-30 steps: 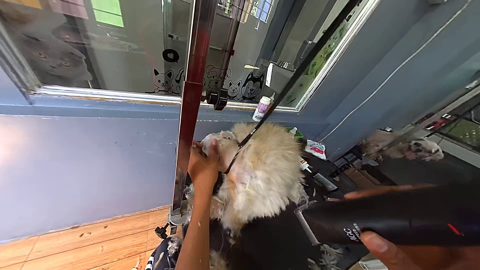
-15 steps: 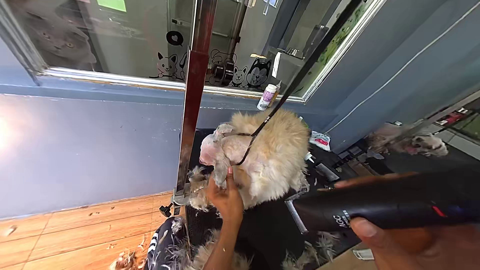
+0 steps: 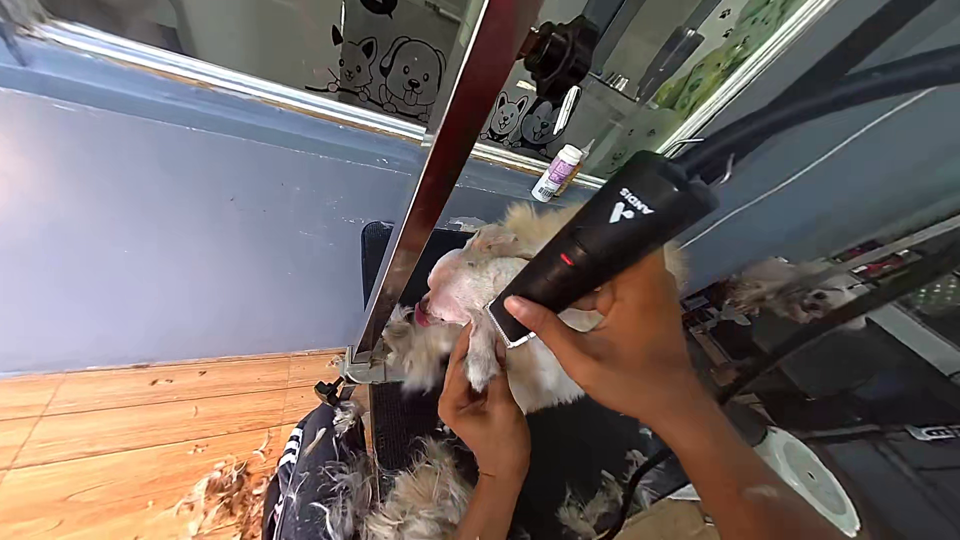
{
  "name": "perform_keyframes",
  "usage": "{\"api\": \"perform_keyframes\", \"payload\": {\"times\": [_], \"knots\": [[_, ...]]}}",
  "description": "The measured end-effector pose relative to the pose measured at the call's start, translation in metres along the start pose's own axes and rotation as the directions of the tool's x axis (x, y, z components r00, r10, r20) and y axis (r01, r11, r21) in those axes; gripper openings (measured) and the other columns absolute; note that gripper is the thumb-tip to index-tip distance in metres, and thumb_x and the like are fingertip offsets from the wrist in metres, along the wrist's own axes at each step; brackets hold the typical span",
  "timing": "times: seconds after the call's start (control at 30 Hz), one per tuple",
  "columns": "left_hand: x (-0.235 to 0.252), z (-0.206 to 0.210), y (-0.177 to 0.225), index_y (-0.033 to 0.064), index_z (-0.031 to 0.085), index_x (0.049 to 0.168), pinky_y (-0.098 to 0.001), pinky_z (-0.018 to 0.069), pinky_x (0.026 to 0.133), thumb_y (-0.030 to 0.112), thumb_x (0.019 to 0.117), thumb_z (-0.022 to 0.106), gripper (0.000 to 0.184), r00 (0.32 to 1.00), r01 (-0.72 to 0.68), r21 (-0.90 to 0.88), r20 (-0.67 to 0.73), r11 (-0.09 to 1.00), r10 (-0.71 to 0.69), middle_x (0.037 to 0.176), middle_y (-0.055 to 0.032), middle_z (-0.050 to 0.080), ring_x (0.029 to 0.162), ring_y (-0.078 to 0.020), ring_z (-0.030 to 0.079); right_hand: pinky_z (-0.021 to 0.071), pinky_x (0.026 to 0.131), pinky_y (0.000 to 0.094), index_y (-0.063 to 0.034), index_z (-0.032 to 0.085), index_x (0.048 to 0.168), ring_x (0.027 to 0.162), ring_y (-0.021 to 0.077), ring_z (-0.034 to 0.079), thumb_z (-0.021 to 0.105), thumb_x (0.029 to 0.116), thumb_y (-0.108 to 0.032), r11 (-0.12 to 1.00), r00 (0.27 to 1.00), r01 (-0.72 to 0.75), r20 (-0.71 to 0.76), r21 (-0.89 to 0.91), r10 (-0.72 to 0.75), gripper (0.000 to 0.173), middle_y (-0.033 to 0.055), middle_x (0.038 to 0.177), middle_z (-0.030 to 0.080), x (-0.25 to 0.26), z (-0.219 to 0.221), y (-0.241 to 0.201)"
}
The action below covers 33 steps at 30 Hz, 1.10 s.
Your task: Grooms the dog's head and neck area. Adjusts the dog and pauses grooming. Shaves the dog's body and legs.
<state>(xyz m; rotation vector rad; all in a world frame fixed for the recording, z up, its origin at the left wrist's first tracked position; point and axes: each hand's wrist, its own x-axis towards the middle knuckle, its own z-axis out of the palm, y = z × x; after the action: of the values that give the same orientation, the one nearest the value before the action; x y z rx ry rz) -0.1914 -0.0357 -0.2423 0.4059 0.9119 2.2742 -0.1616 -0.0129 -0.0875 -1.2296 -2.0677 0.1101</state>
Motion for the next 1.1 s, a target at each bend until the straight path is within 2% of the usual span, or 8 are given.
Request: {"api": "perform_keyframes", "payload": {"times": [0.27, 0.43, 0.57, 0.63, 0.77, 0.83, 0.93, 1.1], "knots": [[0.004, -0.007, -0.006, 0.0006, 0.078, 0.096, -0.0303, 0.0607, 0.091, -0.002, 0.0783, 0.072, 0.019, 0.994, -0.075, -0.006, 0.075, 0.997, 0.076, 0.121, -0.012, 0.073, 0.113, -0.0197, 0.07, 0.0649, 0.068, 0.0251, -0.0104, 0.038, 0.141, 0.088, 0.004, 0.071, 0.081, 0.0828, -0.041, 0.997, 0.995, -0.068, 0.076, -0.027, 0.069, 0.079, -0.0039, 0.106, 0.067, 0.008, 0.019, 0.002], [0.012, 0.006, 0.004, 0.004, 0.074, 0.083, -0.0263, 0.0624, 0.079, -0.002, 0.0848, 0.071, 0.007, 0.995, -0.057, -0.033, 0.085, 0.998, 0.059, 0.114, -0.0092, 0.073, 0.099, -0.0148, 0.072, 0.0673, 0.077, 0.032, -0.0085, 0.044, 0.135, 0.095, 0.0151, 0.074, 0.083, 0.0844, -0.02, 0.954, 0.997, -0.075, 0.023, 0.29, 0.072, 0.066, 0.0023, 0.108, 0.07, 0.002, 0.022, 0.001], [0.038, 0.002, -0.004, 0.0041, 0.068, 0.1, -0.0334, 0.0623, 0.085, 0.006, 0.095, 0.068, 0.005, 0.972, -0.017, 0.065, 0.234, 0.998, 0.001, 0.122, -0.0091, 0.069, 0.107, -0.0193, 0.069, 0.0629, 0.093, 0.036, -0.0109, 0.043, 0.136, 0.108, 0.0179, 0.07, 0.08, 0.0872, -0.006, 0.858, 0.967, 0.002, -0.219, 0.513, 0.128, 0.061, 0.0027, 0.12, 0.067, -0.007, 0.002, 0.012], [0.058, 0.0, -0.015, 0.0045, 0.058, 0.125, -0.0386, 0.0551, 0.099, 0.022, 0.0998, 0.064, 0.031, 0.933, 0.188, 0.194, 0.27, 0.963, -0.236, 0.131, -0.0082, 0.062, 0.12, -0.0192, 0.062, 0.0606, 0.095, 0.0389, -0.0149, 0.049, 0.136, 0.11, 0.0184, 0.069, 0.079, 0.0885, -0.013, 0.774, 0.929, 0.006, -0.291, 0.633, 0.231, 0.056, 0.0026, 0.122, 0.068, -0.019, -0.023, 0.026], [0.097, 0.027, -0.027, 0.0121, 0.03, 0.159, -0.056, 0.0364, 0.114, 0.061, 0.0931, 0.063, 0.089, 0.697, 0.462, 0.409, 0.381, 0.787, -0.607, 0.159, -0.0138, 0.04, 0.144, -0.0298, 0.04, 0.0583, 0.098, 0.0447, -0.0157, 0.059, 0.128, 0.11, 0.0221, 0.07, 0.078, 0.0898, -0.023, 0.545, 0.798, 0.047, -0.36, 0.837, 0.484, 0.043, 0.0067, 0.118, 0.07, -0.054, -0.073, 0.054], [0.112, 0.054, -0.028, 0.0174, 0.023, 0.163, -0.0558, 0.0411, 0.112, 0.065, 0.0825, 0.075, 0.107, 0.645, 0.441, 0.458, 0.436, 0.772, -0.627, 0.159, -0.0124, 0.041, 0.143, -0.0302, 0.043, 0.0576, 0.099, 0.0424, -0.0162, 0.056, 0.128, 0.111, 0.0207, 0.069, 0.066, 0.0984, -0.025, 0.487, 0.728, 0.072, -0.38, 0.871, 0.571, 0.032, 0.0057, 0.119, 0.07, -0.067, -0.091, 0.064], [0.126, 0.089, -0.032, 0.0183, 0.028, 0.157, -0.0521, 0.0546, 0.094, 0.059, 0.0807, 0.081, 0.102, 0.606, 0.498, 0.449, 0.432, 0.742, -0.668, 0.141, -0.0152, 0.057, 0.12, -0.0305, 0.061, 0.0594, 0.096, 0.0371, -0.0158, 0.06, 0.122, 0.109, 0.0168, 0.071, 0.066, 0.099, -0.027, 0.429, 0.672, 0.104, -0.381, 0.897, 0.635, 0.026, 0.0046, 0.114, 0.072, -0.079, -0.11, 0.081], [0.14, 0.106, -0.06, 0.0144, 0.042, 0.149, -0.0438, 0.0569, 0.086, 0.055, 0.0929, 0.068, 0.074, 0.59, 0.599, 0.432, 0.332, 0.674, -0.736, 0.125, -0.0123, 0.065, 0.106, -0.0235, 0.065, 0.0568, 0.101, 0.046, -0.0139, 0.063, 0.131, 0.117, 0.0273, 0.068, 0.085, 0.0811, -0.027, 0.323, 0.818, 0.087, -0.253, 0.942, 0.516, 0.056, 0.0119, 0.126, 0.07, -0.079, -0.123, 0.133]]}}
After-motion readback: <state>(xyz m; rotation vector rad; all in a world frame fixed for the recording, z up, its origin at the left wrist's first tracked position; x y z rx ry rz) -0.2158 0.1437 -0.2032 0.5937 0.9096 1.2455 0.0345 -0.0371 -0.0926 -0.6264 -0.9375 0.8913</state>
